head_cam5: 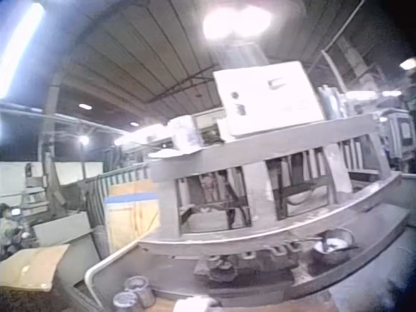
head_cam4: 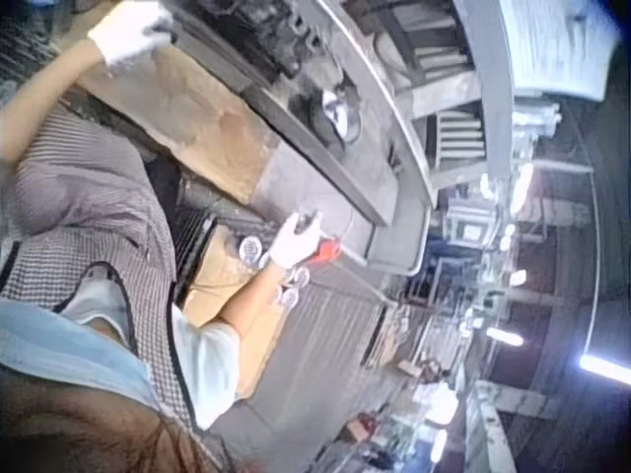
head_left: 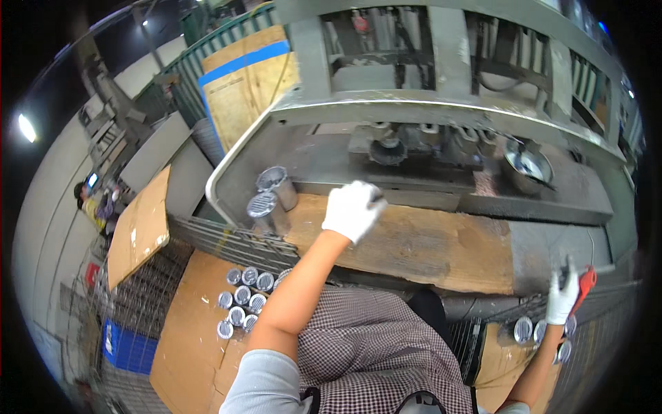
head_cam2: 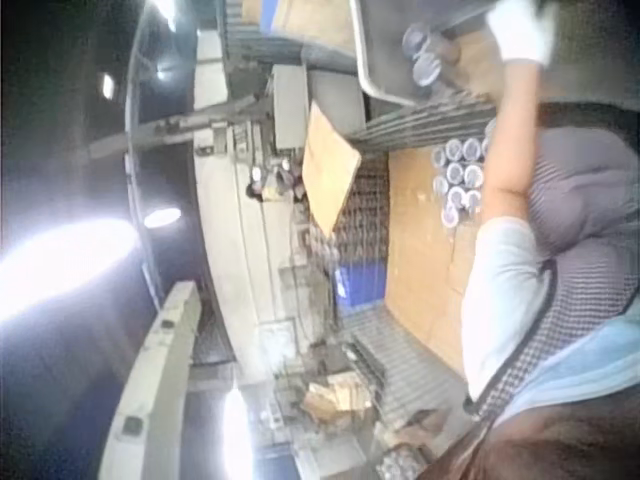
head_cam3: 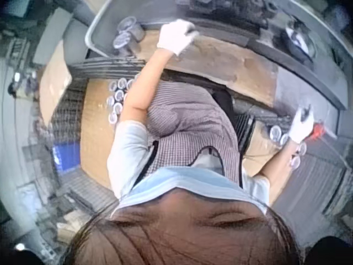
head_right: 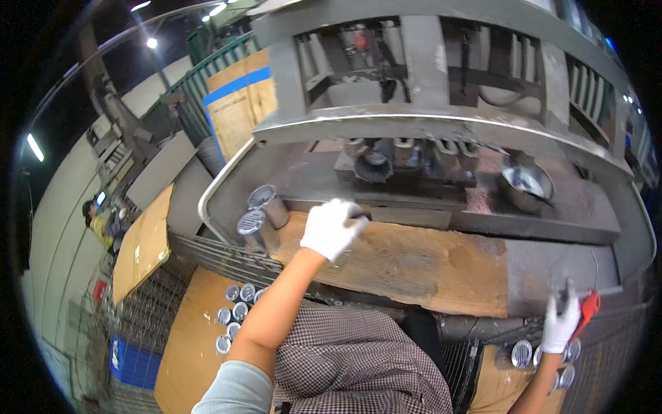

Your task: The person cleans cast metal parts with a compressed air gun, then sorts them onto a cardboard sheet inside a metal crate.

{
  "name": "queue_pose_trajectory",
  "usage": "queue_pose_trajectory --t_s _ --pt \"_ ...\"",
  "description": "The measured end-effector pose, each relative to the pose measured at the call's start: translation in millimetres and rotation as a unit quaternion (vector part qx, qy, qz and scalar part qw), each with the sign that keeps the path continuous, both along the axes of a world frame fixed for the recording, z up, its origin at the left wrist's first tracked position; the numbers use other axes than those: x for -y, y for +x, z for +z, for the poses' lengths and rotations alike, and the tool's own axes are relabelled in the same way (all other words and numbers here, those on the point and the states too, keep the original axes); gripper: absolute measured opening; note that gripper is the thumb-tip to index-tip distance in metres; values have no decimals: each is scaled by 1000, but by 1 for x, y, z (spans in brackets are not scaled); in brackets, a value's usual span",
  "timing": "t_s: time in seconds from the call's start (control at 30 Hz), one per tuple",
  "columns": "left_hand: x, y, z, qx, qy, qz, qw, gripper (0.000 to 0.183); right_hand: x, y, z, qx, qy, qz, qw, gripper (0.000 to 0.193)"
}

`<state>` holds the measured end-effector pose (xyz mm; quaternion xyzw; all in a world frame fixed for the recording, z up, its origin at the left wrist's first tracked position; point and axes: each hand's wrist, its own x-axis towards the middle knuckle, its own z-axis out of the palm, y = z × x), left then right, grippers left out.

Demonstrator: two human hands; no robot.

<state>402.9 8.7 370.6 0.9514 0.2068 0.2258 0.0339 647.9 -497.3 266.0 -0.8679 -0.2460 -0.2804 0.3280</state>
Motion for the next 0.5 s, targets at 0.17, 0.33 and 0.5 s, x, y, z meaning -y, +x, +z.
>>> queue_pose_trajectory --t_s 0.17,0.33,0.5 --pt "-104 -47 -18 111 75 296 946 62 -23 11 -16 -49 5 -60 997 32" --pt "-121 -55 -22 -109 53 396 910 61 -24 12 -13 -57 11 -80 995 29" --pt "-136 -60 -42 -143 114 341 922 28 -24 19 -18 -48 11 -73 996 29"
